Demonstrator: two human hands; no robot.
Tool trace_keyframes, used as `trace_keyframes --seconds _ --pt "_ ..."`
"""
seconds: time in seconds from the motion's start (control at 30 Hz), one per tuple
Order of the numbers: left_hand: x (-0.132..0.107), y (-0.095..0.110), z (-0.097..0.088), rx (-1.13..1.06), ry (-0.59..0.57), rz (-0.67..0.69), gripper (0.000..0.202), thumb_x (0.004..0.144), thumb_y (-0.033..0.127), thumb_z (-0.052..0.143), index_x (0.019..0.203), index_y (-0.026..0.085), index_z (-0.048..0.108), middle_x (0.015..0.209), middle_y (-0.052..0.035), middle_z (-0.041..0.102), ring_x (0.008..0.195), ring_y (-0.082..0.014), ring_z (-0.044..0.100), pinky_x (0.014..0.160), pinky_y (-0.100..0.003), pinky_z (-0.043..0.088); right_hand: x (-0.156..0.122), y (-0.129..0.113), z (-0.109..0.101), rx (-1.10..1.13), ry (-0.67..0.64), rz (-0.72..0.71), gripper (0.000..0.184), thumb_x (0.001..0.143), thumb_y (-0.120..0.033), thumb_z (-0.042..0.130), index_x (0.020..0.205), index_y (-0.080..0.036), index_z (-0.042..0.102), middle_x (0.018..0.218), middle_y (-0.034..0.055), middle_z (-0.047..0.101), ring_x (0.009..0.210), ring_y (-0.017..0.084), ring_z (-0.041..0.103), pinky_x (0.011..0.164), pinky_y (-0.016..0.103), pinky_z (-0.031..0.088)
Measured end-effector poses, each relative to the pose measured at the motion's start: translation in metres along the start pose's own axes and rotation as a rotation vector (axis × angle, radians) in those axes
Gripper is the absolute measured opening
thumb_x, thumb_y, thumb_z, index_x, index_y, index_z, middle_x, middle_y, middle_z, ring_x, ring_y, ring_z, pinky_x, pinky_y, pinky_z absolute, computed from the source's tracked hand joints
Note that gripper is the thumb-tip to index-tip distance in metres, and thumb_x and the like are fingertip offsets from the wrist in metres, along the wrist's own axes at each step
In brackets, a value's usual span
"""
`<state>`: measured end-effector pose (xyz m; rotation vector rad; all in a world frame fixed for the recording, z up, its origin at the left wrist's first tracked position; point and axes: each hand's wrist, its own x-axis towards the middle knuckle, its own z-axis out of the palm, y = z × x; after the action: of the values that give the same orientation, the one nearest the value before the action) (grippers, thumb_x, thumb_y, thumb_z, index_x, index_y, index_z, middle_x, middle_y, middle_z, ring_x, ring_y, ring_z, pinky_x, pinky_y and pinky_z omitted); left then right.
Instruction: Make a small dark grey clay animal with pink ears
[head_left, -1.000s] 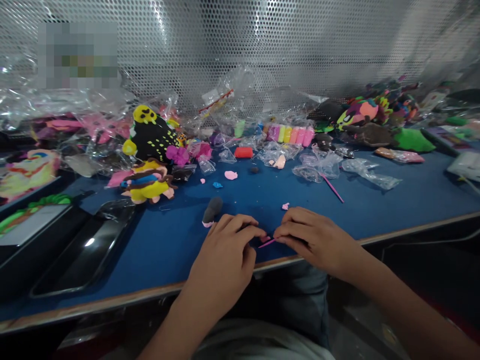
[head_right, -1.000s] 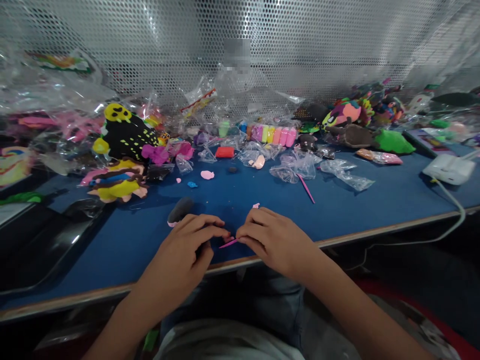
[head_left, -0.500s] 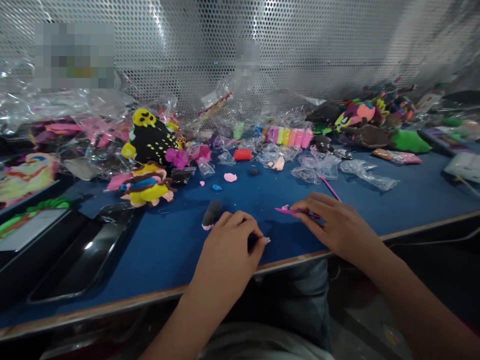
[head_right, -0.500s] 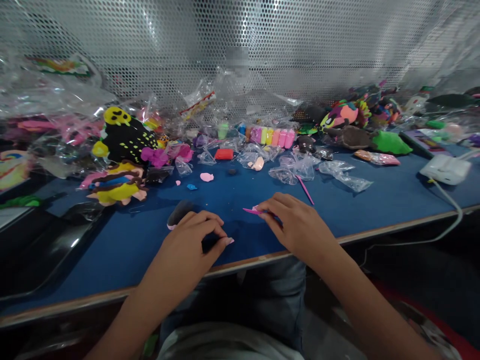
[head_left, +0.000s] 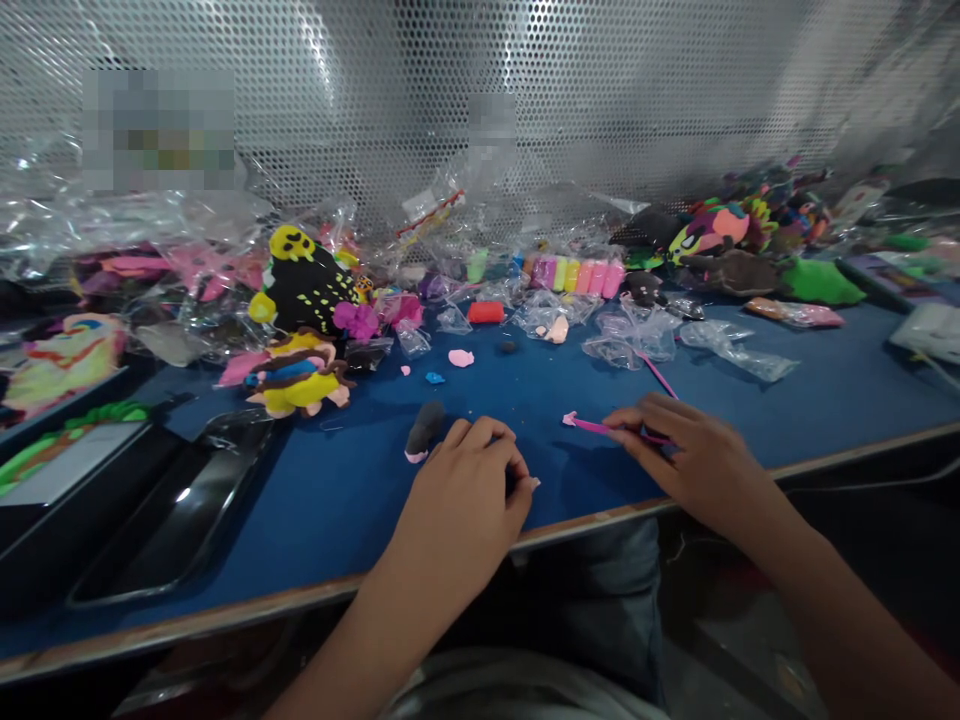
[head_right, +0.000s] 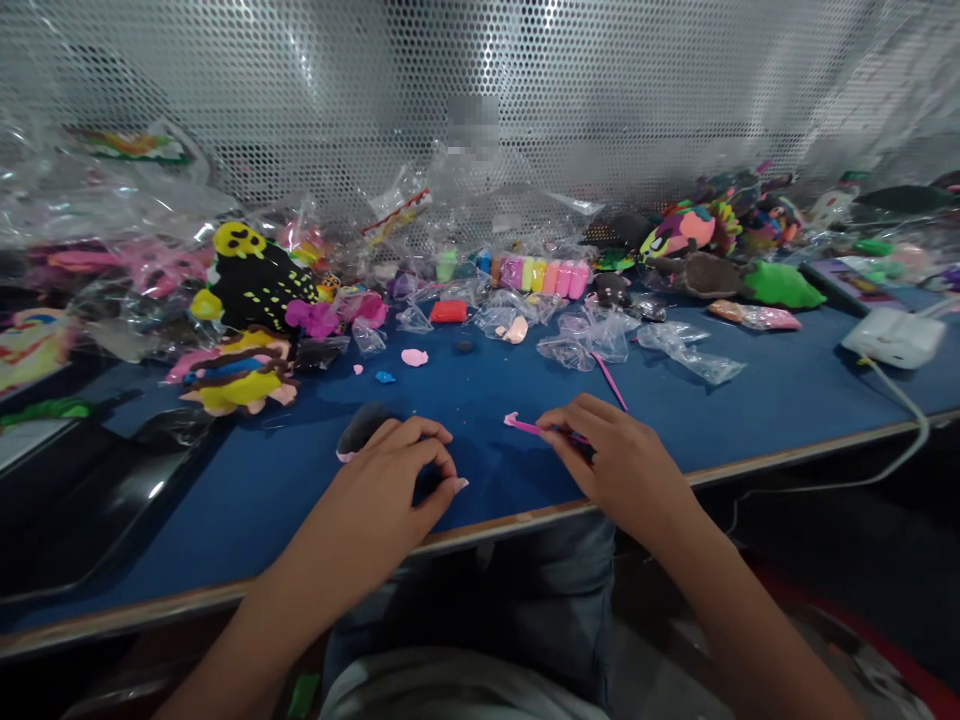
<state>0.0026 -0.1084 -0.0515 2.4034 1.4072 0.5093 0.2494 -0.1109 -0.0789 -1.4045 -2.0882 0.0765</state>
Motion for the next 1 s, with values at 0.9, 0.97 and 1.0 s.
trace_keyframes --seconds 0.9,0.97,1.0 --pt "-0.012 -0.012 0.005 -0.122 0.072 -0.049 0.016 0.091 0.030 0.057 0.096 0.027 0.072 0.113 -0.0032 0.066 0.105 -0.0242 0.056 0.090 -0.043 0.048 0.012 -0.047 0.011 0.209 -0.319 0.085 0.022 0.096 -0.029 0.052 0.081 -0.025 0.068 0.080 -0.0017 0.073 0.069 0.014 0.065 0.086 0.036 0.045" --pt "-0.011 -0.011 0.006 -0.099 0.075 -0.050 0.011 0.089 0.029 0.061 0.092 0.027 0.071 0.111 -0.0025 0.066 0.104 -0.0246 0.056 0.090 -0.043 0.047 0.012 -0.047 0.011 0.222 -0.328 0.081 0.022 0.096 -0.029 0.052 0.082 -0.025 0.068 0.081 -0.0018 0.073 0.071 0.015 0.065 0.086 0.036 0.045" --pt "-0.011 -0.010 0.006 -0.089 0.074 -0.051 0.009 0.088 0.028 0.062 0.088 0.026 0.071 0.111 -0.0023 0.066 0.104 -0.0247 0.056 0.089 -0.044 0.047 0.012 -0.047 0.010 0.239 -0.332 0.079 0.022 0.096 -0.030 0.052 0.083 -0.025 0.068 0.082 -0.0020 0.073 0.072 0.015 0.065 0.086 0.035 0.045"
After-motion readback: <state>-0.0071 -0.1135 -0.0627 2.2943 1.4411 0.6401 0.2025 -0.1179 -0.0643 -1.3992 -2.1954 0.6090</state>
